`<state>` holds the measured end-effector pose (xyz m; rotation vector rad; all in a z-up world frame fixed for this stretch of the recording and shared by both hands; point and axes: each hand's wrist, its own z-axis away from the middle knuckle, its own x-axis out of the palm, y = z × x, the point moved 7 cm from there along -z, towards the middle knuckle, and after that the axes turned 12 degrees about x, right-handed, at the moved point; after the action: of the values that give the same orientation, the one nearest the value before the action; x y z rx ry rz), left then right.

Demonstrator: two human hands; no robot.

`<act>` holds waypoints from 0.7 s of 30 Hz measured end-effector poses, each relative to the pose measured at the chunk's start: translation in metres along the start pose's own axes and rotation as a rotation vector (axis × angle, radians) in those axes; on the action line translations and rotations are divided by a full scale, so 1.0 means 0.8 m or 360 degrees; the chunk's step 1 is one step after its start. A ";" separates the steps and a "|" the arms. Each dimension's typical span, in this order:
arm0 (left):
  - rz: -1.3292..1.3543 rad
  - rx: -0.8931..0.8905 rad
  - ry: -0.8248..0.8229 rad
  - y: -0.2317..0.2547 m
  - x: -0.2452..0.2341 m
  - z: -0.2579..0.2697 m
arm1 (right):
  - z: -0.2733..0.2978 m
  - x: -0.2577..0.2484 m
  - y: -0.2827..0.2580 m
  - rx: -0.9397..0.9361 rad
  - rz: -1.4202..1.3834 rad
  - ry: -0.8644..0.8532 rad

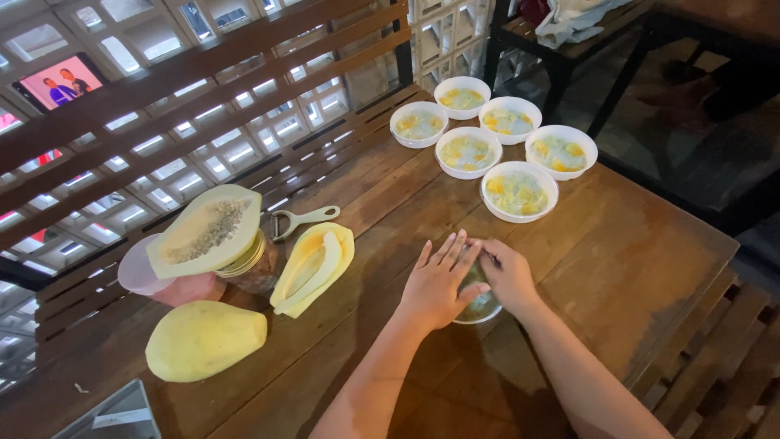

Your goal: Arranging small bowls on a table and pressing food ingredients into them to pack them tightly.

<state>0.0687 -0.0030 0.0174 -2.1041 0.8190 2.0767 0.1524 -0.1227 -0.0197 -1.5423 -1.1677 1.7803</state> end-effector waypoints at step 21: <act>-0.0049 -0.0426 0.0040 0.013 -0.019 0.030 | 0.045 -0.007 -0.019 -0.0175 -0.0021 0.0287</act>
<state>0.0439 0.0028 0.0326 -2.2578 0.5320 2.2580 0.1169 -0.1294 -0.0038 -1.7149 -1.2007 1.5549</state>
